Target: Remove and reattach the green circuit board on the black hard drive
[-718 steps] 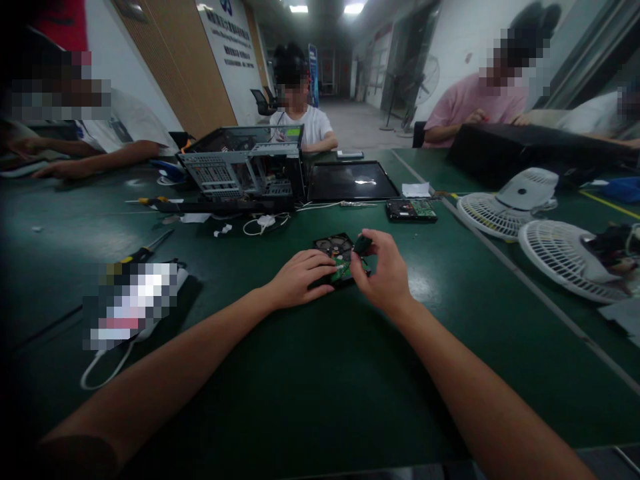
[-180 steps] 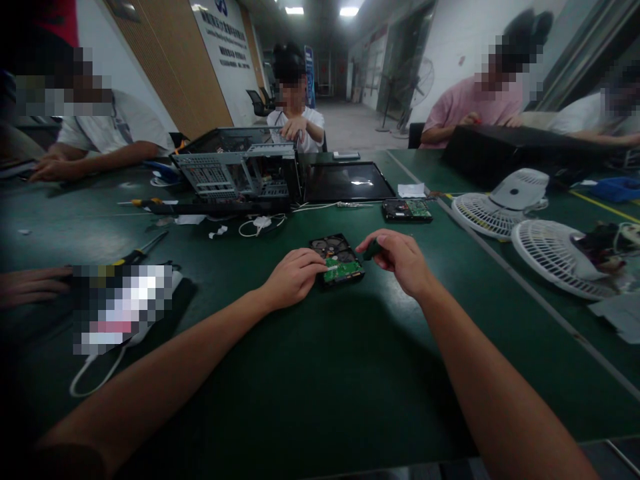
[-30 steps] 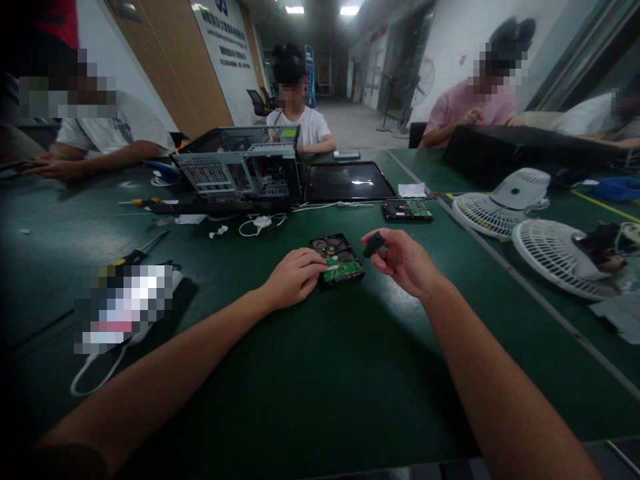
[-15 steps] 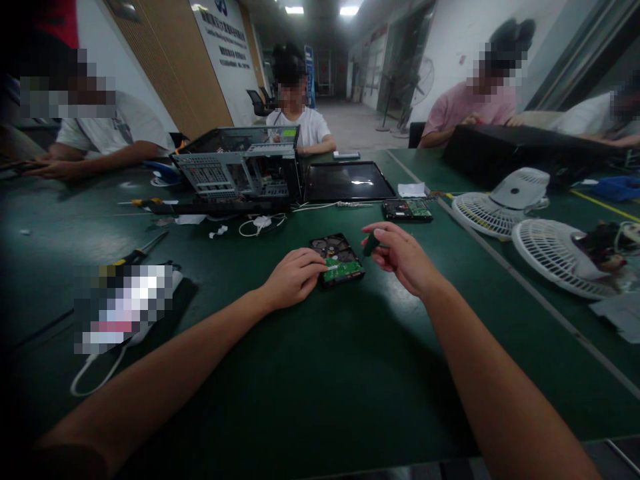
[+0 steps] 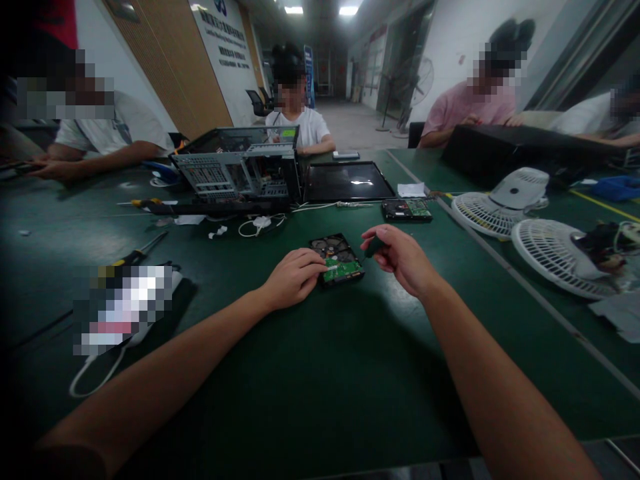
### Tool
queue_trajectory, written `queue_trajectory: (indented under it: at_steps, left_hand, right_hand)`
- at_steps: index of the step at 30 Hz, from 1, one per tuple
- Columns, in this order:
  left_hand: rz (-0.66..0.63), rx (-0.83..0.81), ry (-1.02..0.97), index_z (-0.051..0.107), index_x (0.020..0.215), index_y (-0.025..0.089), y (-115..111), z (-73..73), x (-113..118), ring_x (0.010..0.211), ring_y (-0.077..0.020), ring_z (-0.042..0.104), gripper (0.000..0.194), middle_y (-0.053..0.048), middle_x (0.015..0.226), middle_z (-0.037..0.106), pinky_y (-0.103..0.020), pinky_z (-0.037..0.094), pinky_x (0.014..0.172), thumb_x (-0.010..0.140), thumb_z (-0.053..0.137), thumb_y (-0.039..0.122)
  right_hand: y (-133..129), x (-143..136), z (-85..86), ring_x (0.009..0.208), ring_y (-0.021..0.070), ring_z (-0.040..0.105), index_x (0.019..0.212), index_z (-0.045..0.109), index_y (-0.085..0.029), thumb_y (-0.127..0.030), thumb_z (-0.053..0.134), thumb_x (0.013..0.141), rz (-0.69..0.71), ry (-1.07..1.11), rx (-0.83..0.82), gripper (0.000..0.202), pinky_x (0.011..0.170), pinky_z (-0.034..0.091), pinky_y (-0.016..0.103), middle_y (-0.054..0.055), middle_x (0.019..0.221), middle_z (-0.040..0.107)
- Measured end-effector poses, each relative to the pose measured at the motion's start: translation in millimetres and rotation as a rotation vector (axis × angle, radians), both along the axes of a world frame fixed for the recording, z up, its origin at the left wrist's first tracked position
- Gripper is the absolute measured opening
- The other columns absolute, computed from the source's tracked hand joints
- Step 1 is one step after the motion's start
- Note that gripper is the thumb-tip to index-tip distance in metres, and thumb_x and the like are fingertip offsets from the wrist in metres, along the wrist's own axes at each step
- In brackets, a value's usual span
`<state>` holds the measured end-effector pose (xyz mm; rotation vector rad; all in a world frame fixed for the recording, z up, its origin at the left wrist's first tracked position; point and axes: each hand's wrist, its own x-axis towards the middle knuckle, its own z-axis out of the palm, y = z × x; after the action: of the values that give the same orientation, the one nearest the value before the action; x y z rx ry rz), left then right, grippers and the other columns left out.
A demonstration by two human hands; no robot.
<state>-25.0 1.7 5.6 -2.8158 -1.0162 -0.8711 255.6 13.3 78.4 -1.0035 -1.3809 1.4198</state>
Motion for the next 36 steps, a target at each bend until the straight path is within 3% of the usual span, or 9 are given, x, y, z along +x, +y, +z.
queue_trajectory:
  at_steps: [13,17,22,31,36]
  left_hand:
    - [0.0,-0.003,0.0,0.068,0.119,0.02,0.1,-0.6,0.3,0.12,-0.0277,0.058,0.029,-0.01,0.121,0.068,-0.048,0.048,0.102,0.094,0.056,0.013]
    - [-0.002,0.001,-0.007,0.068,0.119,0.02,0.6,-1.2,0.2,0.119,-0.028,0.058,0.03,-0.01,0.121,0.068,-0.049,0.049,0.101,0.094,0.055,0.013]
    - [-0.003,0.001,0.002,0.068,0.12,0.019,0.4,-0.6,-0.1,0.12,-0.0278,0.058,0.029,-0.01,0.122,0.068,-0.048,0.048,0.102,0.094,0.056,0.014]
    - [-0.004,-0.002,0.001,0.068,0.119,0.018,-0.9,0.8,0.6,0.12,-0.0279,0.058,0.028,-0.01,0.121,0.068,-0.048,0.048,0.102,0.093,0.056,0.012]
    - [0.002,-0.002,0.006,0.068,0.119,0.018,-0.7,0.6,0.1,0.121,-0.0278,0.057,0.028,-0.01,0.122,0.067,-0.048,0.048,0.102,0.094,0.056,0.013]
  right_hand:
    - [-2.5,-2.3,5.0,0.057,0.0138,0.04,0.095,0.068,-0.022,-0.049,0.056,0.09,-0.003,0.048,-0.065,0.03,0.046,0.022,0.031,0.009,0.094,0.068]
    - [-1.6,1.4,5.0,0.057,0.0144,0.042,0.093,0.07,-0.02,-0.047,0.058,0.089,0.064,0.043,-0.055,0.03,0.045,0.025,0.031,0.008,0.084,0.067]
    - [-1.7,3.6,4.6,0.059,0.0137,0.047,0.093,0.069,-0.022,-0.045,0.062,0.088,0.138,0.086,-0.076,0.025,0.045,0.029,0.03,0.011,0.103,0.072]
    - [-0.5,3.9,4.0,0.063,0.0135,0.049,0.116,0.071,-0.022,-0.044,0.061,0.091,0.071,0.142,-0.145,0.034,0.046,0.033,0.029,0.009,0.105,0.067]
    - [0.7,6.5,2.7,0.06,0.0123,0.044,0.105,0.074,-0.021,-0.038,0.069,0.088,0.02,0.064,-0.064,0.025,0.045,0.026,0.028,0.004,0.08,0.059]
